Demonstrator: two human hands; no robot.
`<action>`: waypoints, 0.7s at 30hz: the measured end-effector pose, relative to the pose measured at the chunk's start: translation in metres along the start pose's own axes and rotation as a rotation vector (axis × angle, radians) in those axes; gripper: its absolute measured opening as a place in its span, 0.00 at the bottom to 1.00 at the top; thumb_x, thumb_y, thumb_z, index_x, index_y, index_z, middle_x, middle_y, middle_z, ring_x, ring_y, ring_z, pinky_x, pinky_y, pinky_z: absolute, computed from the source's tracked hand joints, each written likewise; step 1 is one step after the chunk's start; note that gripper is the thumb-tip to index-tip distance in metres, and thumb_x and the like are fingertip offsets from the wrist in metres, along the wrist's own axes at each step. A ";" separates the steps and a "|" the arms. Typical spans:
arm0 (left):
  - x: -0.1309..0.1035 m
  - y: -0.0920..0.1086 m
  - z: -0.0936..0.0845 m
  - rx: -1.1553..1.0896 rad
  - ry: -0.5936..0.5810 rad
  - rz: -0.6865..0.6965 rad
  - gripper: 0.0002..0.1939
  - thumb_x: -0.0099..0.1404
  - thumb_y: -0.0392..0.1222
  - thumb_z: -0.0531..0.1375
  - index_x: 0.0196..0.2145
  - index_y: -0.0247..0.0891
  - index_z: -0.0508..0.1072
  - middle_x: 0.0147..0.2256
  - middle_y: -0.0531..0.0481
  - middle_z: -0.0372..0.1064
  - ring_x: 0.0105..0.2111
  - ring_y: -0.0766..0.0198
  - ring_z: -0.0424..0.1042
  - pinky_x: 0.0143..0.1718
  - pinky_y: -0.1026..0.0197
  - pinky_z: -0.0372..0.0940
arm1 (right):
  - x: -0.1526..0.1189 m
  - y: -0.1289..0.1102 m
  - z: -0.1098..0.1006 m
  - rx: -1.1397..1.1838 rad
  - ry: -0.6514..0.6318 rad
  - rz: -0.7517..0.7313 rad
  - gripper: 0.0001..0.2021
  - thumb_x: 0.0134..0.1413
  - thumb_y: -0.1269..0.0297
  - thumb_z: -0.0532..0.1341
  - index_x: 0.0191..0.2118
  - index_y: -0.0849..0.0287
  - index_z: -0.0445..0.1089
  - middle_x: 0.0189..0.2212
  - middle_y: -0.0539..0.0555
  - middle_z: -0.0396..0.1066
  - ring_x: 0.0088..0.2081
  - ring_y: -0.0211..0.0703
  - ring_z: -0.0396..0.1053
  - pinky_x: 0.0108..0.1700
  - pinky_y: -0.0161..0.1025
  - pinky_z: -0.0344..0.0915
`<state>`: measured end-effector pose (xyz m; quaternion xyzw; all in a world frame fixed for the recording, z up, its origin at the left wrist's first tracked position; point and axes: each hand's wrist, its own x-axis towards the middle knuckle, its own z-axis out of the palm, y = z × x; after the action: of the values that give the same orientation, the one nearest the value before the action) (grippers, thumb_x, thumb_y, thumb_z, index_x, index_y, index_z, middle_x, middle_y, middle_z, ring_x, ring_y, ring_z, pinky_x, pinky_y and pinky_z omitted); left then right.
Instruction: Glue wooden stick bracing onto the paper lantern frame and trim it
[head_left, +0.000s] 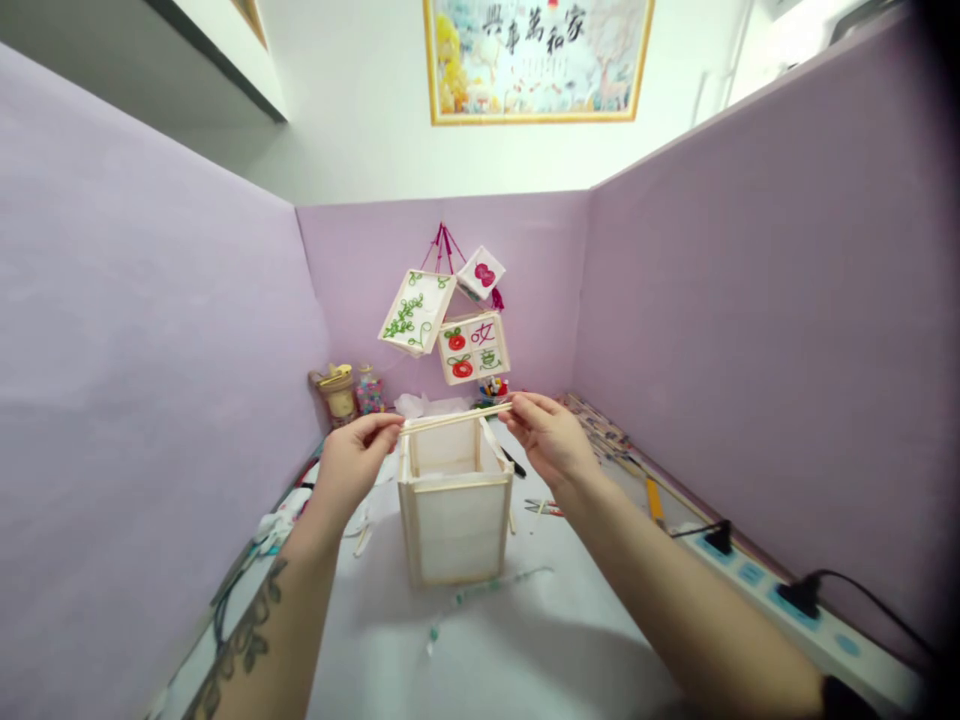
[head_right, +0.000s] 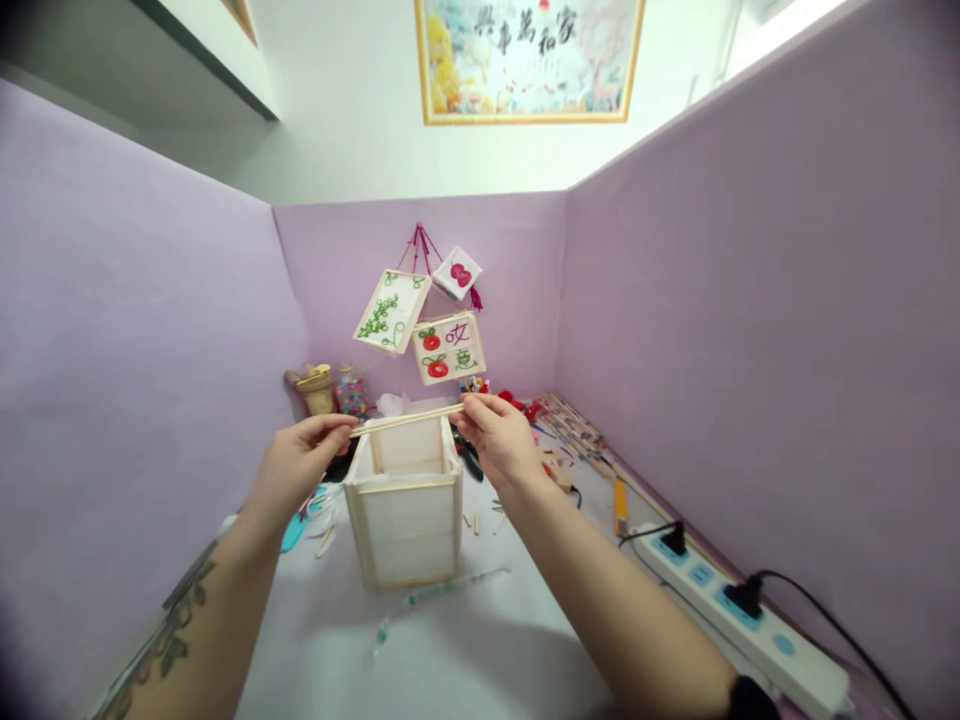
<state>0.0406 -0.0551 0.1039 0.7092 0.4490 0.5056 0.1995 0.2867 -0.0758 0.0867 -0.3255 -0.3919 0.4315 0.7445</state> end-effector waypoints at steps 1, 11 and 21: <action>0.004 -0.011 0.004 -0.081 0.025 -0.058 0.19 0.57 0.52 0.62 0.38 0.34 0.79 0.29 0.45 0.76 0.29 0.60 0.73 0.32 0.61 0.68 | 0.006 0.007 -0.002 -0.026 0.009 0.023 0.16 0.33 0.57 0.73 0.28 0.61 0.73 0.22 0.50 0.70 0.24 0.35 0.68 0.24 0.31 0.66; -0.013 -0.048 0.010 -0.401 0.067 -0.247 0.23 0.47 0.52 0.68 0.36 0.32 0.78 0.32 0.45 0.77 0.32 0.60 0.75 0.39 0.57 0.69 | 0.005 0.045 -0.033 -0.306 -0.001 0.053 0.13 0.38 0.59 0.69 0.30 0.62 0.73 0.19 0.46 0.66 0.20 0.32 0.59 0.22 0.32 0.55; -0.013 -0.047 0.013 -0.529 0.063 -0.313 0.21 0.45 0.44 0.68 0.38 0.34 0.76 0.39 0.43 0.76 0.39 0.57 0.74 0.39 0.59 0.69 | 0.006 0.033 -0.023 -0.425 -0.015 -0.003 0.11 0.39 0.59 0.67 0.29 0.59 0.74 0.23 0.49 0.70 0.26 0.37 0.63 0.28 0.35 0.59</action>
<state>0.0303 -0.0397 0.0567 0.5388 0.4112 0.5901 0.4386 0.2960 -0.0597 0.0505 -0.4713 -0.4801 0.3405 0.6568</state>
